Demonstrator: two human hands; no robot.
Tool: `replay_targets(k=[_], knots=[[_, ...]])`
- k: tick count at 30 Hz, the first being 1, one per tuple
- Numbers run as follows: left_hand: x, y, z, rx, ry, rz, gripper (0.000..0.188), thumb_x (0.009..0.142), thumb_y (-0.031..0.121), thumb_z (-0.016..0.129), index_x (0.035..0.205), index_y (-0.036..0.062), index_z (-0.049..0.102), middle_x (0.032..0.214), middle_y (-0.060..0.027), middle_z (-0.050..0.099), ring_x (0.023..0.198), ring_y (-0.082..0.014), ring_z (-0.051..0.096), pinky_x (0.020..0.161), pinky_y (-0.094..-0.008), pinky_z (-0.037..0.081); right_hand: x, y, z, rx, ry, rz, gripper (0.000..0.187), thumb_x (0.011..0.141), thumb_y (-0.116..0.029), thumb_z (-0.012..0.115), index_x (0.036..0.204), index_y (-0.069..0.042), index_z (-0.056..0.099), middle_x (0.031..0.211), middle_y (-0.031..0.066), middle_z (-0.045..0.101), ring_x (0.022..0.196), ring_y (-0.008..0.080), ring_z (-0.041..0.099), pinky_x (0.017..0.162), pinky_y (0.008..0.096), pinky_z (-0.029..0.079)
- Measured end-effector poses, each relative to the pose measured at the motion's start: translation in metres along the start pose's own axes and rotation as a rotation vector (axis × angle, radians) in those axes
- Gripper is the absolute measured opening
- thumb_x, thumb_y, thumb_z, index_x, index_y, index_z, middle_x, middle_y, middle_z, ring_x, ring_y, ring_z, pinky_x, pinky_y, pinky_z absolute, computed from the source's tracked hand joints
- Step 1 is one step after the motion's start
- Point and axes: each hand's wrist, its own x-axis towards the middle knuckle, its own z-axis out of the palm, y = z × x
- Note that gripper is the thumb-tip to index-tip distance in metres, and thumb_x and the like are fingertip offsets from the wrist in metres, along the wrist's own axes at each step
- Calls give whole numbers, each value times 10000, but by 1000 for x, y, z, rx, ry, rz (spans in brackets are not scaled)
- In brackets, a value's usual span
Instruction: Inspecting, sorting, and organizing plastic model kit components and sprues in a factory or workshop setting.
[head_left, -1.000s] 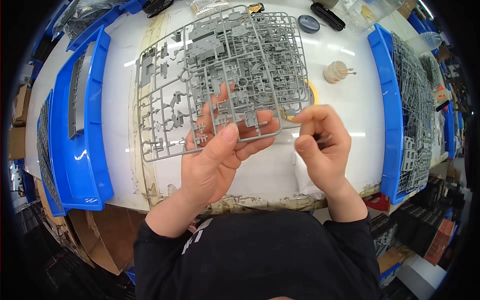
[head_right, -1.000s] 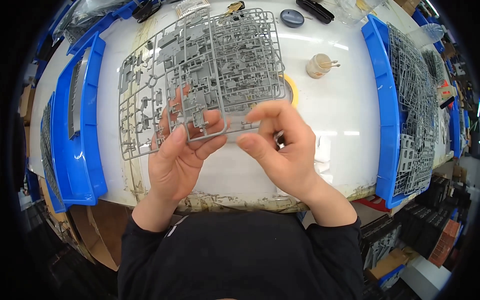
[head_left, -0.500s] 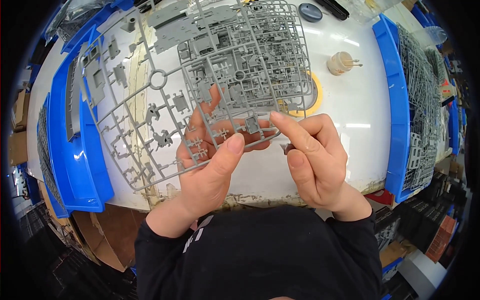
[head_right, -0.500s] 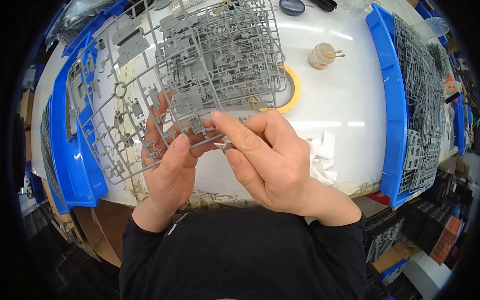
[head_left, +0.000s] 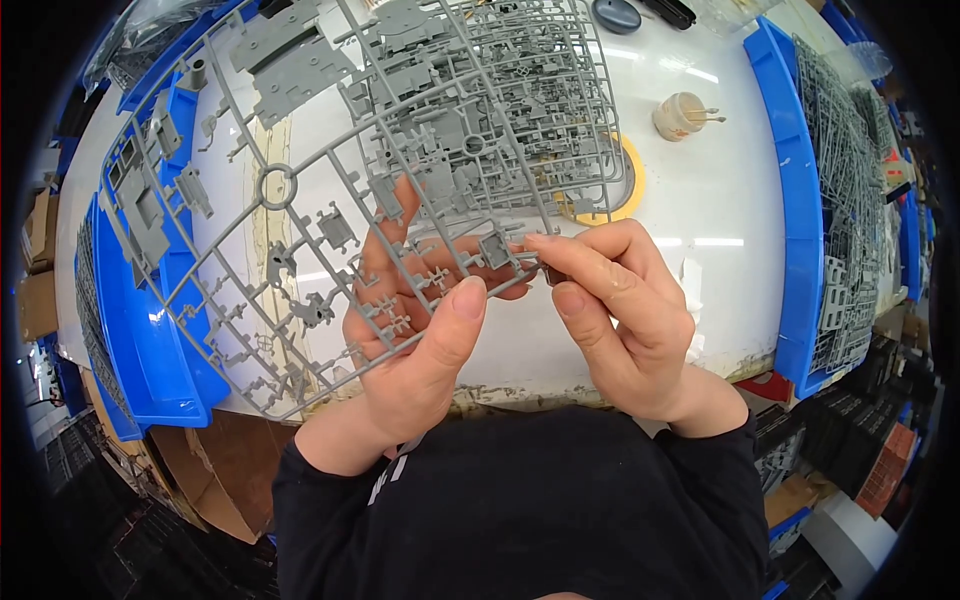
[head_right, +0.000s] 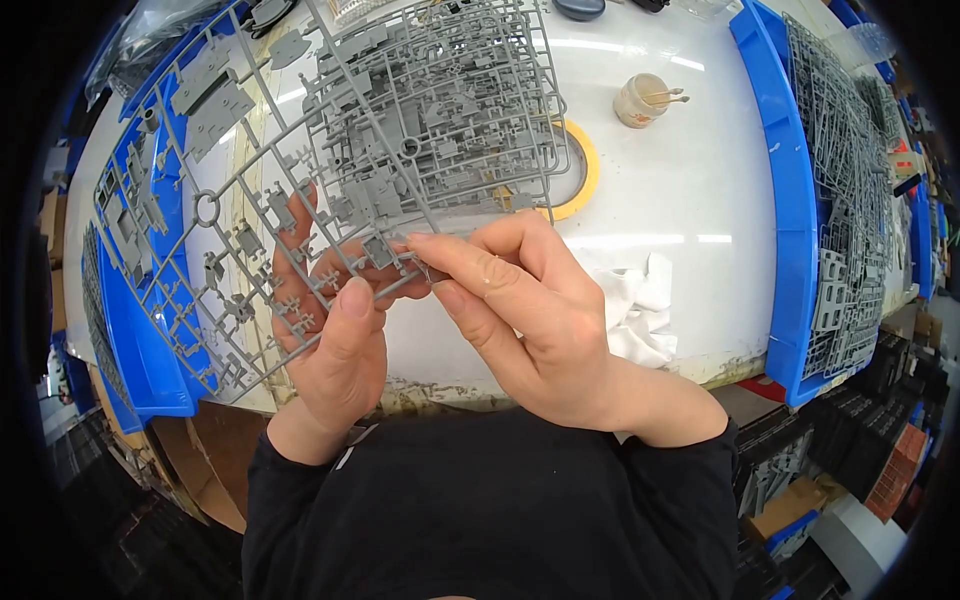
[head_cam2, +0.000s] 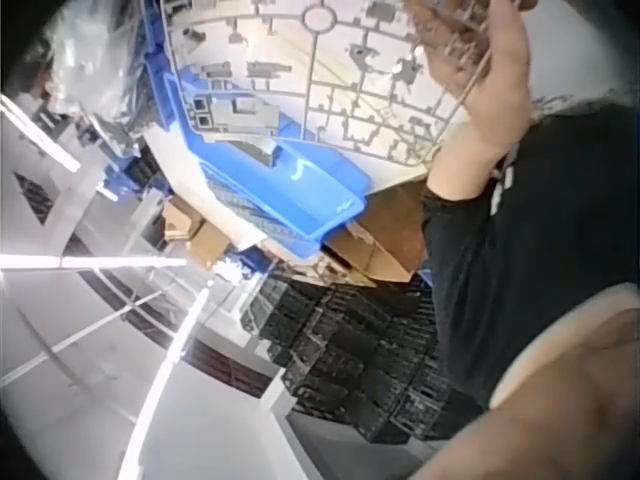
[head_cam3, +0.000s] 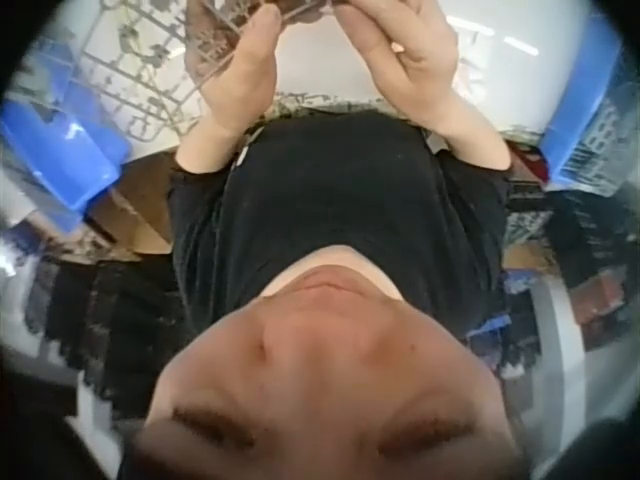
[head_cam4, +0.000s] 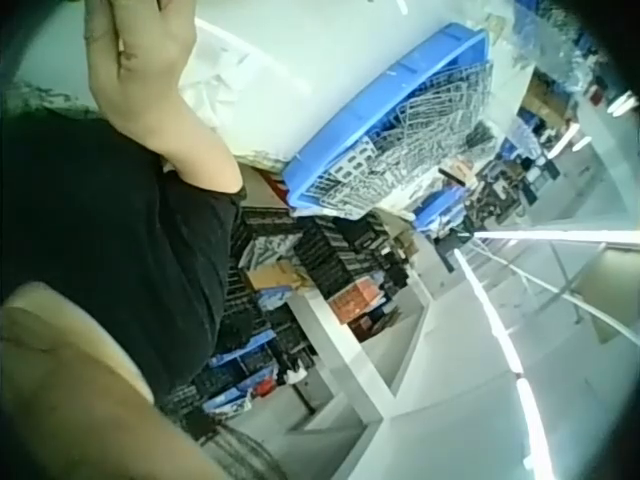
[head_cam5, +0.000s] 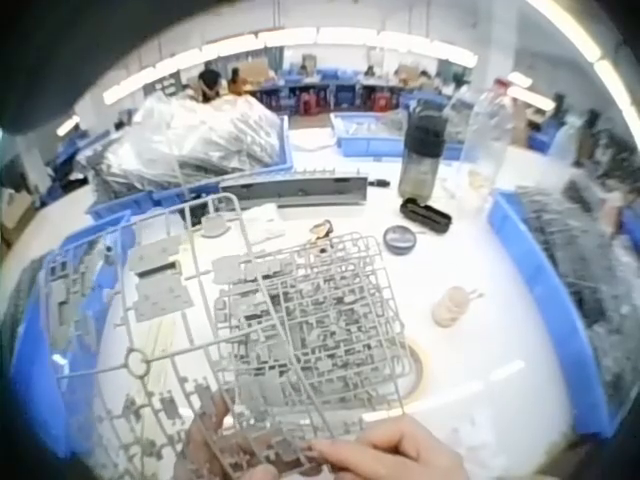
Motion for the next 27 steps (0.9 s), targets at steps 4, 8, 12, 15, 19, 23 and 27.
replay_targets(k=[4,8,12,15,19,23,27], knots=[[-4,0,7,49,118,9,698,894,-18,520,1475,79,144,1229,-171,545,1015,-292,626,899,-390,521,2,1,2,20,54,-27,316,835,46,611,1148,14,641,916,64,510,681,108,420,569,189,377],[-7,-6,9,69,114,76,686,886,-17,529,1460,65,164,1256,-172,528,1025,-291,627,925,-394,511,0,0,2,20,20,4,325,862,46,562,1182,10,612,957,69,532,736,117,432,632,205,388],[-8,-8,2,212,43,124,650,878,-17,534,1435,45,206,1281,-168,510,1042,-288,625,940,-394,505,-1,-1,3,30,27,26,323,872,47,543,1187,7,605,974,69,537,753,118,434,652,209,387],[-9,-7,0,349,-25,152,620,873,-17,537,1415,30,241,1296,-164,498,1056,-286,622,946,-394,503,-1,-2,3,41,43,35,318,872,48,541,1180,5,608,978,67,536,752,115,432,650,207,381],[-11,-8,3,282,34,203,544,868,-17,539,1364,7,317,1314,-163,481,1064,-280,622,946,-385,501,-1,-4,2,94,4,80,299,887,31,535,1176,3,610,979,61,528,759,111,429,644,204,367],[-11,-10,4,266,40,207,530,870,-19,538,1358,7,333,1312,-165,485,1066,-283,621,939,-380,502,1,-5,-1,170,-27,135,285,899,19,529,1172,5,611,975,59,521,766,110,426,640,202,359],[-10,-10,2,261,18,189,525,871,-27,525,1359,8,334,1323,-177,476,1068,-287,619,938,-383,501,-1,0,1,253,11,178,294,875,27,566,1162,-1,624,926,50,521,740,103,423,618,199,370]])
